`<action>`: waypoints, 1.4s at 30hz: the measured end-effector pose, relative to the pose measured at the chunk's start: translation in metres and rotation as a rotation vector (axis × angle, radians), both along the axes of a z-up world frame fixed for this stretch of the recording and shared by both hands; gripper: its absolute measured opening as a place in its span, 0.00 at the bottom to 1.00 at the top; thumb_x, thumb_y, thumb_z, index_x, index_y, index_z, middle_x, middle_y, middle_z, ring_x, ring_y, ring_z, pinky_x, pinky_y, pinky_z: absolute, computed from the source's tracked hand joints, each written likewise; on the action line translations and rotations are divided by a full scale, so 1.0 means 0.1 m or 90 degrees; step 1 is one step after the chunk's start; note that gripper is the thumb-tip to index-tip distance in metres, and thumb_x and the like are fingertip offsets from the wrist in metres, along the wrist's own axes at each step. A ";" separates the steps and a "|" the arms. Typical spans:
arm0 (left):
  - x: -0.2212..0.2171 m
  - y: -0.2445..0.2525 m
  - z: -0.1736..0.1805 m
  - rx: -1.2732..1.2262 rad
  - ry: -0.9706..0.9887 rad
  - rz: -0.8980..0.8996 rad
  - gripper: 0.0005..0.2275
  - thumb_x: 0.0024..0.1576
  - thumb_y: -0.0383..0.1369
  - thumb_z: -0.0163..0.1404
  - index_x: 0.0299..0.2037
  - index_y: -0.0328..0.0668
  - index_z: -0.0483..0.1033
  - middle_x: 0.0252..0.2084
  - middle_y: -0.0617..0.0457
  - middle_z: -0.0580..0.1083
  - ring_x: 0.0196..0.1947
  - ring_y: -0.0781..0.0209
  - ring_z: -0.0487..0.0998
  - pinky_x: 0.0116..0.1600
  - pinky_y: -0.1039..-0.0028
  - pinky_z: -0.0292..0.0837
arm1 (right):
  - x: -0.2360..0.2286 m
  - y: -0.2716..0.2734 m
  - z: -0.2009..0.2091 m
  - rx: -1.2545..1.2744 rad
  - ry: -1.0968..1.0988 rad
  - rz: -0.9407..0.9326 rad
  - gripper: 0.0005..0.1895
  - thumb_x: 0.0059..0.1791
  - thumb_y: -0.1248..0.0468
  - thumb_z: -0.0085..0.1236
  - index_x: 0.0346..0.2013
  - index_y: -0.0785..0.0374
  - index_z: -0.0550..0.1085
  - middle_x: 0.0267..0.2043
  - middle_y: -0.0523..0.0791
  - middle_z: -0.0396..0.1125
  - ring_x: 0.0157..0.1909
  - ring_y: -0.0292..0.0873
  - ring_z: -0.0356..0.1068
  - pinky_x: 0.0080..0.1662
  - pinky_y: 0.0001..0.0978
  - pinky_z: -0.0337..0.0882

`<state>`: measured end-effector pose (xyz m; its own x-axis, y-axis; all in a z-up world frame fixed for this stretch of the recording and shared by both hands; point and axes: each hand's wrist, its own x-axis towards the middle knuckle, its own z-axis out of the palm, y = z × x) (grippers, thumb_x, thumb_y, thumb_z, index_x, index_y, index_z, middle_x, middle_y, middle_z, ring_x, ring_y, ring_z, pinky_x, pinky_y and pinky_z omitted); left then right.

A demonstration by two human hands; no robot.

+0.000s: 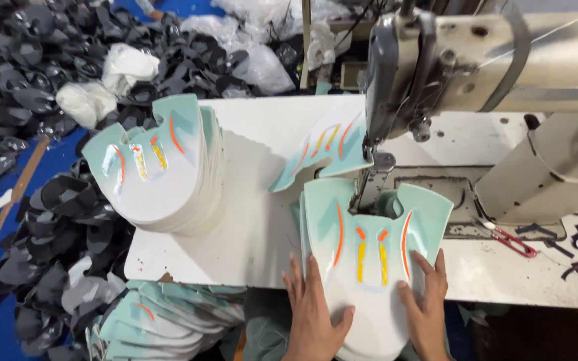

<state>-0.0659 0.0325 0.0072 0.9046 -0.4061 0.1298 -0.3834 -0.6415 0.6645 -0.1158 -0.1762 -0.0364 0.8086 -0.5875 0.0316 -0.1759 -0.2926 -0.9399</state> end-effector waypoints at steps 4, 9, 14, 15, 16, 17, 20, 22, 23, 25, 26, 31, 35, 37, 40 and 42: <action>0.01 -0.04 0.29 -0.236 0.091 -0.015 0.43 0.51 0.32 0.60 0.71 0.22 0.43 0.71 0.27 0.56 0.74 0.34 0.51 0.72 0.47 0.44 | -0.05 0.01 0.05 -0.097 -0.024 0.018 0.29 0.48 0.67 0.54 0.65 0.61 0.65 0.82 0.55 0.35 0.81 0.55 0.37 0.66 0.43 0.57; 0.09 0.04 0.20 -0.653 0.501 0.032 0.39 0.49 0.24 0.56 0.71 0.34 0.47 0.63 0.39 0.68 0.62 0.53 0.70 0.64 0.68 0.67 | 0.00 0.03 0.29 -0.013 -0.206 0.047 0.32 0.51 0.69 0.52 0.70 0.67 0.58 0.83 0.59 0.34 0.82 0.55 0.41 0.73 0.42 0.50; -0.04 0.50 -0.05 -0.655 0.706 0.154 0.32 0.44 0.26 0.56 0.63 0.28 0.62 0.52 0.36 0.77 0.51 0.45 0.78 0.56 0.61 0.74 | 0.29 -0.26 0.26 0.400 -0.160 -0.012 0.26 0.53 0.64 0.52 0.67 0.63 0.64 0.59 0.50 0.66 0.57 0.39 0.68 0.56 0.30 0.69; -0.10 0.57 -0.14 -0.637 0.725 0.153 0.32 0.44 0.26 0.56 0.63 0.28 0.62 0.52 0.36 0.77 0.51 0.45 0.78 0.56 0.61 0.74 | 0.37 -0.28 0.24 0.406 -0.151 -0.033 0.26 0.53 0.64 0.52 0.67 0.63 0.64 0.59 0.50 0.66 0.57 0.39 0.68 0.56 0.30 0.69; -0.11 0.63 -0.23 -0.613 0.718 0.136 0.33 0.44 0.27 0.56 0.63 0.26 0.63 0.51 0.34 0.77 0.51 0.44 0.78 0.56 0.61 0.74 | 0.51 -0.32 0.23 0.455 -0.109 0.002 0.19 0.55 0.61 0.52 0.59 0.66 0.68 0.51 0.48 0.69 0.49 0.37 0.70 0.50 0.30 0.72; -0.11 0.69 -0.30 -0.588 0.711 0.118 0.33 0.44 0.28 0.57 0.63 0.24 0.64 0.51 0.33 0.77 0.51 0.43 0.79 0.55 0.60 0.74 | 0.65 -0.36 0.23 0.504 -0.069 0.038 0.17 0.56 0.58 0.52 0.52 0.69 0.73 0.43 0.45 0.72 0.41 0.36 0.71 0.44 0.30 0.74; -0.20 0.65 -0.16 -0.676 0.717 0.117 0.34 0.46 0.25 0.56 0.66 0.32 0.60 0.59 0.42 0.74 0.58 0.52 0.76 0.61 0.64 0.71 | 1.06 -0.35 0.29 0.509 0.068 0.084 0.23 0.56 0.50 0.50 0.46 0.69 0.75 0.35 0.45 0.72 0.31 0.36 0.70 0.33 0.30 0.71; -0.27 0.65 -0.30 -0.694 0.705 0.151 0.34 0.47 0.23 0.55 0.67 0.29 0.59 0.59 0.38 0.73 0.57 0.48 0.75 0.60 0.61 0.70 | 1.25 -0.28 0.44 0.511 0.081 0.097 0.23 0.55 0.50 0.51 0.45 0.69 0.76 0.35 0.45 0.72 0.31 0.35 0.71 0.33 0.30 0.72; -0.31 0.64 -0.37 -0.717 0.686 0.187 0.33 0.49 0.21 0.55 0.68 0.26 0.59 0.58 0.35 0.73 0.56 0.45 0.75 0.59 0.58 0.70 | 1.35 -0.26 0.51 0.510 0.092 0.118 0.23 0.53 0.50 0.51 0.43 0.69 0.77 0.34 0.45 0.73 0.31 0.35 0.72 0.34 0.29 0.73; -0.33 0.59 -0.28 -0.735 0.632 0.194 0.34 0.48 0.20 0.54 0.69 0.29 0.57 0.60 0.36 0.71 0.57 0.45 0.74 0.60 0.58 0.69 | 1.45 -0.23 0.44 0.497 0.093 0.126 0.22 0.53 0.50 0.52 0.43 0.69 0.77 0.35 0.44 0.74 0.32 0.34 0.73 0.35 0.28 0.74; -0.33 0.56 -0.23 -0.751 0.577 0.202 0.35 0.48 0.18 0.53 0.69 0.32 0.55 0.61 0.38 0.70 0.58 0.46 0.74 0.61 0.57 0.69 | 1.50 -0.21 0.40 0.487 0.094 0.135 0.21 0.53 0.51 0.53 0.43 0.69 0.77 0.36 0.44 0.74 0.33 0.33 0.73 0.36 0.27 0.75; -0.26 0.46 0.05 -0.777 0.571 0.214 0.36 0.47 0.18 0.52 0.70 0.34 0.54 0.62 0.39 0.70 0.59 0.48 0.74 0.61 0.57 0.69 | 1.61 -0.23 0.47 0.497 0.055 0.217 0.23 0.55 0.51 0.51 0.40 0.73 0.77 0.32 0.46 0.73 0.29 0.35 0.71 0.32 0.29 0.74; -0.19 0.36 0.18 -0.770 0.640 0.315 0.35 0.46 0.18 0.51 0.68 0.36 0.56 0.58 0.39 0.72 0.56 0.48 0.76 0.58 0.57 0.73 | 1.72 -0.21 0.61 0.474 0.095 0.162 0.21 0.54 0.52 0.51 0.41 0.71 0.75 0.32 0.45 0.73 0.29 0.34 0.72 0.32 0.29 0.75; -0.15 0.35 0.20 -0.769 0.631 0.309 0.34 0.47 0.19 0.52 0.68 0.33 0.58 0.57 0.38 0.73 0.55 0.48 0.76 0.57 0.58 0.73 | 1.75 -0.24 0.55 0.478 0.075 0.189 0.21 0.55 0.52 0.50 0.41 0.71 0.76 0.32 0.45 0.73 0.28 0.34 0.72 0.32 0.29 0.75; -0.09 0.32 0.21 -0.789 0.612 0.297 0.33 0.48 0.20 0.53 0.67 0.31 0.60 0.56 0.38 0.73 0.54 0.48 0.77 0.56 0.59 0.74 | 1.82 -0.25 0.52 0.482 0.032 0.234 0.21 0.55 0.52 0.48 0.41 0.71 0.76 0.32 0.45 0.73 0.28 0.34 0.73 0.32 0.28 0.75; -0.07 0.29 0.16 -0.810 0.603 0.290 0.32 0.48 0.20 0.53 0.67 0.31 0.60 0.56 0.39 0.73 0.54 0.48 0.77 0.56 0.59 0.74 | 1.83 -0.28 0.52 0.481 0.010 0.251 0.21 0.56 0.53 0.47 0.42 0.71 0.76 0.32 0.45 0.73 0.28 0.33 0.73 0.32 0.28 0.75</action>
<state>-0.0733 0.0617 0.0237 0.8586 -0.1732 -0.4825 0.4950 0.5249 0.6924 0.0675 -0.2042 0.0154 0.9557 -0.1212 -0.2683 -0.2075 0.3691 -0.9059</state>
